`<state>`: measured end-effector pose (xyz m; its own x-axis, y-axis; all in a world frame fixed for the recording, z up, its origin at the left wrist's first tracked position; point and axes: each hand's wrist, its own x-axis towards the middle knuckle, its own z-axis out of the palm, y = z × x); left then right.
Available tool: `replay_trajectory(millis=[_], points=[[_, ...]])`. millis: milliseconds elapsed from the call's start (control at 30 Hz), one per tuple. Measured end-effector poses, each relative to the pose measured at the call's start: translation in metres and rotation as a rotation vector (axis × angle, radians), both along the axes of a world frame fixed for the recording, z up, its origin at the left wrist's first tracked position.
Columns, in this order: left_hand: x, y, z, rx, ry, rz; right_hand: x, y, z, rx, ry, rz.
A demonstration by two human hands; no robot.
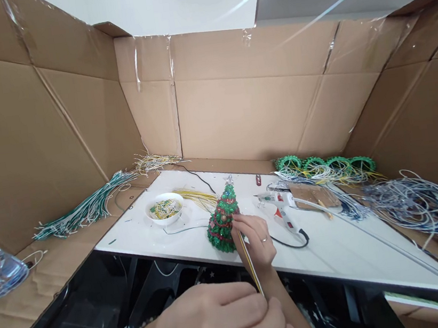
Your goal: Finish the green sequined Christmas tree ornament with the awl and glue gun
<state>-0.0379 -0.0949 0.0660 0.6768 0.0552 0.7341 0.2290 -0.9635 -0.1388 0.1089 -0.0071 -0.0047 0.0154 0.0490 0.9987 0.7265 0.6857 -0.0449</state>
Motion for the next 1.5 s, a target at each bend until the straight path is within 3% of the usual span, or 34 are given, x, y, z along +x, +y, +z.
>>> replay_trajectory(millis=[200,433,667,1000,1200,1333,1500], points=[[0.001,0.004,-0.013,0.000,-0.001,-0.013,-0.002,0.001,0.000,0.013,0.012,0.017],[-0.007,0.013,0.002,0.085,0.043,-0.123,0.000,0.002,0.001,0.025,0.015,-0.009],[0.000,0.001,0.003,0.008,0.042,-0.001,0.003,0.003,0.001,0.029,0.022,-0.047],[0.001,0.002,-0.004,0.006,0.005,0.008,0.008,0.004,0.002,0.053,-0.092,-0.090],[-0.003,0.000,0.016,0.061,0.033,-0.014,0.006,0.002,0.009,-0.018,-0.196,-0.096],[-0.007,0.002,0.030,0.091,-0.067,0.052,0.002,0.001,0.013,-0.092,-0.090,-0.099],[-0.017,0.012,0.032,0.124,-0.090,0.080,0.001,0.001,0.007,-0.200,0.051,-0.025]])
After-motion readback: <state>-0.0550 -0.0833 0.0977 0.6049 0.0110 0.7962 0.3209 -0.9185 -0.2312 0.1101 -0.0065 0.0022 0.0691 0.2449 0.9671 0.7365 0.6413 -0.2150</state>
